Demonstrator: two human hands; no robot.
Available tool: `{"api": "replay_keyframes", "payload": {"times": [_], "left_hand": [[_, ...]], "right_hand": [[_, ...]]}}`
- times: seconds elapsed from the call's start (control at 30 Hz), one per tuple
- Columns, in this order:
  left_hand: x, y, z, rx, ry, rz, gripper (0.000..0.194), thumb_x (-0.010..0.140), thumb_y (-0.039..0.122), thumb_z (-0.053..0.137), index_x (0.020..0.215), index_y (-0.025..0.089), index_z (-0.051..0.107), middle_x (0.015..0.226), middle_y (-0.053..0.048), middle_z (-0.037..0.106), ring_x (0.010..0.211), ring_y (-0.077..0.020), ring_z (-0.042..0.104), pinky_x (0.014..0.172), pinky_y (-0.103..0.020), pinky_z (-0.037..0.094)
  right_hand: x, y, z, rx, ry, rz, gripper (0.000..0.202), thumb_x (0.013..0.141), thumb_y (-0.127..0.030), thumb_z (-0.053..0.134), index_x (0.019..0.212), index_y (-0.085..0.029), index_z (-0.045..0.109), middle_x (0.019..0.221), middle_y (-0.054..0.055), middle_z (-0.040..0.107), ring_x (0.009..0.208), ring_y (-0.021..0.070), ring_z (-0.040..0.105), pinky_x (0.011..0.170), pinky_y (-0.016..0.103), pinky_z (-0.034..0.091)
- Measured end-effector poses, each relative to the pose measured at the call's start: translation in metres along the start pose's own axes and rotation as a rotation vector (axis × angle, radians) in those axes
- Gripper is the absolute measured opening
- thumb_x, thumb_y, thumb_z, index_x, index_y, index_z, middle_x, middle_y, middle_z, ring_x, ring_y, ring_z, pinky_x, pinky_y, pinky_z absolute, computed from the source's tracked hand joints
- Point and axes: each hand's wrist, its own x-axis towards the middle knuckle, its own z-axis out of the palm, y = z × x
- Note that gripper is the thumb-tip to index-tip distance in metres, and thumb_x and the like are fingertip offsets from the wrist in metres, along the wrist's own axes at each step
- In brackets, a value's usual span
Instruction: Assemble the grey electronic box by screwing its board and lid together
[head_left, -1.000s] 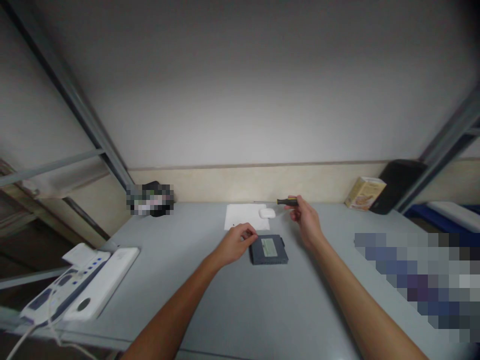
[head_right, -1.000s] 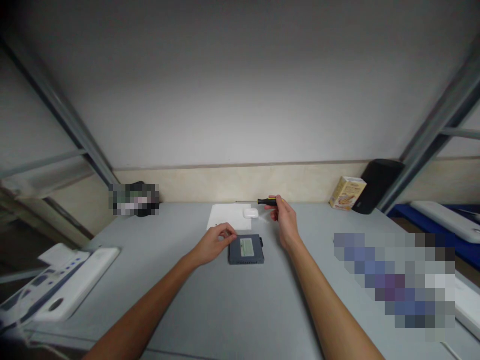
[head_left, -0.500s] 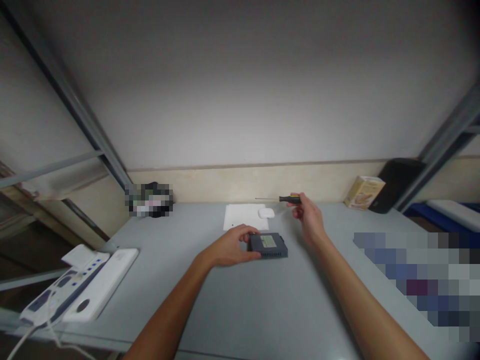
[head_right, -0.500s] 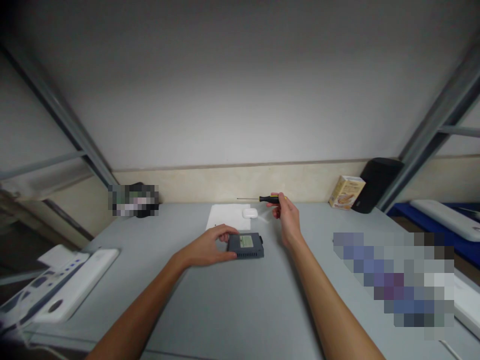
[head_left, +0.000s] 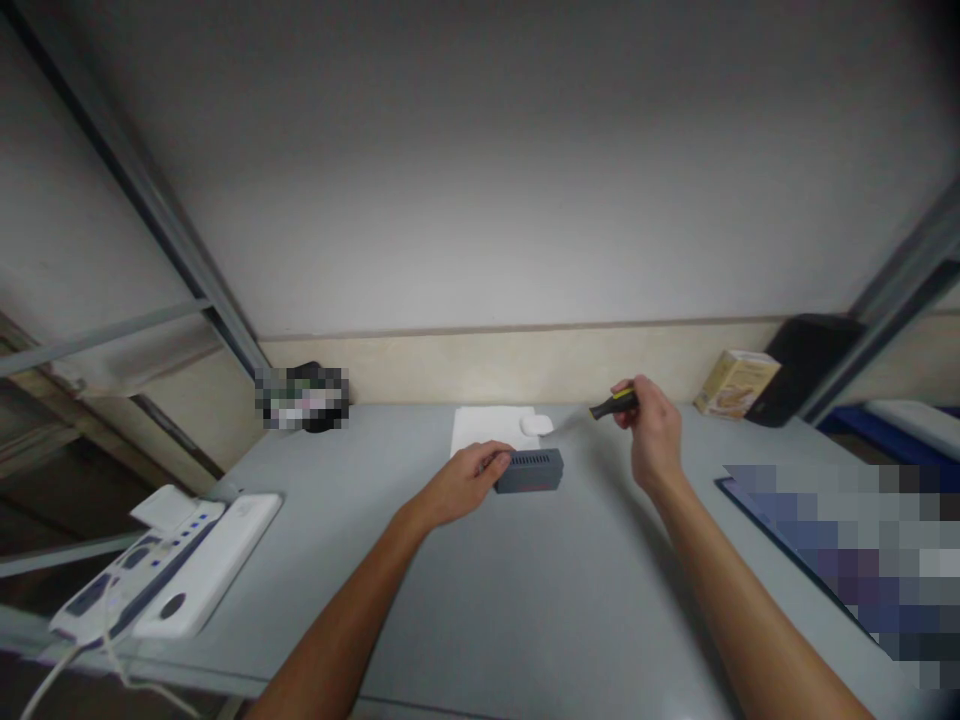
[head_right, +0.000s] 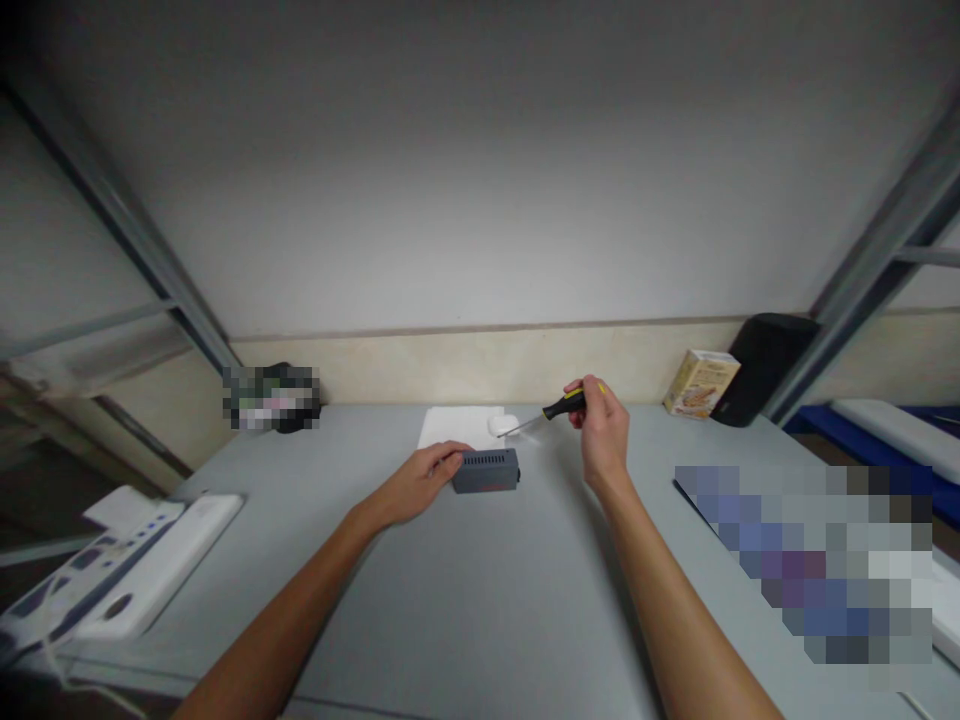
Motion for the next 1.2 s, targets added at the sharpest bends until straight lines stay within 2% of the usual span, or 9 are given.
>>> {"api": "replay_keyframes", "payload": {"times": [0.1,0.23,0.63,0.83,0.9,1.2], "left_hand": [[-0.002,0.002,0.001,0.043,0.040,0.012,0.042,0.096,0.048,0.056,0.128,0.022,0.064,0.113,-0.008,0.068,0.096,-0.0206,0.061,0.089,-0.033,0.049],[-0.002,0.006,0.003,0.046,0.062,0.044,0.041,0.089,0.042,0.068,0.125,0.022,0.065,0.115,-0.008,0.067,0.101,-0.0207,0.061,0.091,-0.033,0.050],[0.001,-0.002,0.005,0.045,0.086,0.053,0.032,0.088,0.035,0.071,0.118,0.023,0.069,0.109,-0.006,0.069,0.098,-0.0198,0.062,0.091,-0.032,0.048],[0.002,-0.001,0.005,0.055,0.079,0.081,0.032,0.089,0.034,0.070,0.120,0.024,0.070,0.108,-0.004,0.071,0.098,-0.0194,0.062,0.091,-0.032,0.047],[0.002,0.000,0.004,0.055,0.072,0.088,0.032,0.090,0.035,0.070,0.120,0.025,0.070,0.108,-0.004,0.071,0.097,-0.0191,0.061,0.090,-0.031,0.047],[0.001,0.001,0.002,0.076,0.073,0.103,0.031,0.091,0.034,0.069,0.121,0.026,0.069,0.110,-0.003,0.071,0.098,-0.0192,0.061,0.092,-0.032,0.047]], "right_hand": [[-0.003,-0.008,-0.001,-0.106,-0.023,-0.073,0.043,0.093,-0.058,0.054,0.075,-0.020,0.065,0.060,-0.001,0.047,0.052,0.0117,0.041,0.049,0.026,0.032],[-0.005,-0.013,-0.003,-0.171,-0.042,-0.118,0.042,0.094,-0.056,0.054,0.075,-0.020,0.065,0.062,-0.001,0.049,0.054,0.0125,0.043,0.051,0.027,0.034],[-0.004,-0.018,-0.006,-0.251,-0.018,-0.188,0.042,0.094,-0.055,0.054,0.075,-0.019,0.065,0.064,0.000,0.052,0.056,0.0123,0.046,0.051,0.026,0.036],[-0.008,-0.022,-0.006,-0.353,-0.186,-0.226,0.039,0.095,-0.052,0.055,0.080,-0.019,0.070,0.069,0.002,0.060,0.061,0.0143,0.051,0.054,0.026,0.039],[-0.010,-0.024,-0.005,-0.380,-0.204,-0.236,0.039,0.095,-0.051,0.055,0.080,-0.019,0.070,0.069,0.002,0.061,0.060,0.0140,0.051,0.055,0.026,0.038],[-0.008,-0.032,-0.003,-0.291,-0.017,-0.227,0.039,0.095,-0.050,0.053,0.075,-0.019,0.067,0.063,-0.001,0.053,0.053,0.0119,0.042,0.048,0.025,0.032]]}}
